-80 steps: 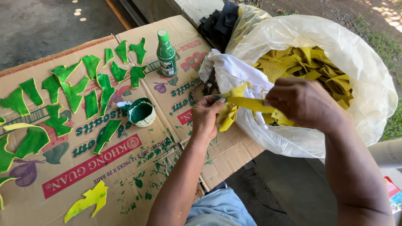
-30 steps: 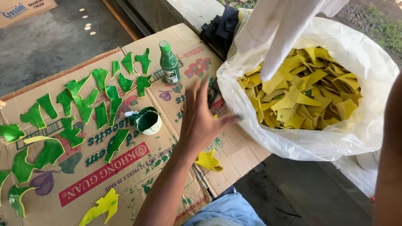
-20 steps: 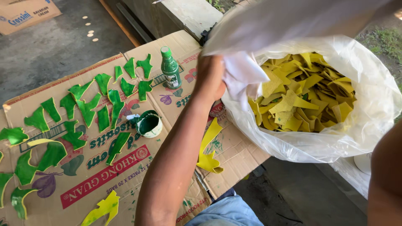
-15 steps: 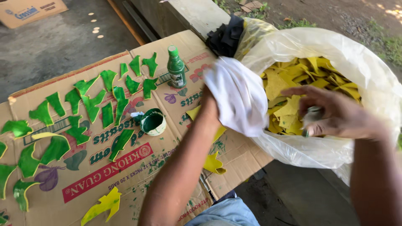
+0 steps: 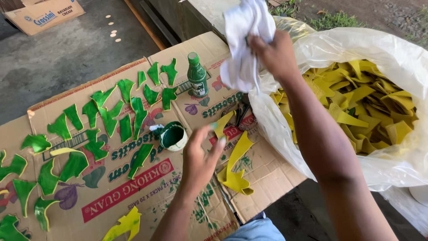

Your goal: The person paints the edges of yellow star-shaped craft pieces green using a small brush and green paint. They retrieve pieces from a white sack, apply paint to the edges, and place finished pieces on a cardboard surface.

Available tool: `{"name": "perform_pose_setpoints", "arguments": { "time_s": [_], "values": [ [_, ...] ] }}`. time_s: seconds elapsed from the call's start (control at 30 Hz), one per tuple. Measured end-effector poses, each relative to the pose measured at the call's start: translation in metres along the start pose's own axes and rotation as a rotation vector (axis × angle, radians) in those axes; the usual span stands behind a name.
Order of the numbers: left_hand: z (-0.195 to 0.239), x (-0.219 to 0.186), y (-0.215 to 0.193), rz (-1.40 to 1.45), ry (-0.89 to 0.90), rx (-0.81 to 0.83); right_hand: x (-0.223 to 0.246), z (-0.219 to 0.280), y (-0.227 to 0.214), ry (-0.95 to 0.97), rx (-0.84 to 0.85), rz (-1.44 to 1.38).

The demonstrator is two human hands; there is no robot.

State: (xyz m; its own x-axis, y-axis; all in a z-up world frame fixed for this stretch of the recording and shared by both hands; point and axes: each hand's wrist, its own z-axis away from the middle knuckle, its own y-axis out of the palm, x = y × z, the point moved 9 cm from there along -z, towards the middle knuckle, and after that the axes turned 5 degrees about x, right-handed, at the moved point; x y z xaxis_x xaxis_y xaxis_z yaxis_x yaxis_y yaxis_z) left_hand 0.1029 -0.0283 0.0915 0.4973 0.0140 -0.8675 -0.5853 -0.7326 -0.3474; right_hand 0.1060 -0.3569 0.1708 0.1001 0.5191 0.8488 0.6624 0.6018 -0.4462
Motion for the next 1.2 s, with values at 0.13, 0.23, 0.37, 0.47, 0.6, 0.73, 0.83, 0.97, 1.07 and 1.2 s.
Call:
{"name": "perform_pose_setpoints", "arguments": {
  "time_s": [0.13, 0.23, 0.37, 0.47, 0.6, 0.73, 0.83, 0.97, 1.07, 1.2],
  "values": [
    [0.046, 0.043, 0.006, -0.093, -0.203, 0.105, -0.047, -0.086, 0.033, 0.032, 0.0, 0.407],
    [0.07, 0.063, 0.017, -0.129, -0.277, 0.173, -0.08, -0.111, 0.054, 0.05, 0.078, 0.676],
    [0.086, 0.054, 0.053, -0.327, -0.093, 0.326, -0.053, -0.081, 0.044, -0.184, 0.095, 0.538],
    [0.09, 0.046, 0.09, -0.337, 0.003, 0.485, -0.004, -0.004, 0.02, -0.34, 0.187, 0.351],
    [0.095, 0.045, 0.127, -0.256, 0.045, 0.735, 0.008, 0.134, 0.016, -0.034, 0.366, 0.364],
    [0.109, 0.039, 0.122, -0.262, 0.157, 0.766, 0.048, 0.248, 0.018, -0.316, 0.336, 0.244],
    [0.116, 0.039, 0.108, -0.185, 0.146, 0.678, 0.045, 0.287, 0.029, -0.398, 0.364, 0.264],
    [0.113, 0.041, 0.099, -0.146, 0.09, 0.538, -0.015, 0.295, 0.049, -0.049, 0.351, 0.496],
    [0.112, 0.031, 0.088, -0.207, 0.171, 0.425, -0.035, 0.3, 0.068, -0.073, 0.33, 0.447],
    [0.114, 0.028, 0.082, -0.268, 0.201, 0.414, -0.028, 0.321, 0.089, -0.399, 0.306, 0.493]
  ]
}}
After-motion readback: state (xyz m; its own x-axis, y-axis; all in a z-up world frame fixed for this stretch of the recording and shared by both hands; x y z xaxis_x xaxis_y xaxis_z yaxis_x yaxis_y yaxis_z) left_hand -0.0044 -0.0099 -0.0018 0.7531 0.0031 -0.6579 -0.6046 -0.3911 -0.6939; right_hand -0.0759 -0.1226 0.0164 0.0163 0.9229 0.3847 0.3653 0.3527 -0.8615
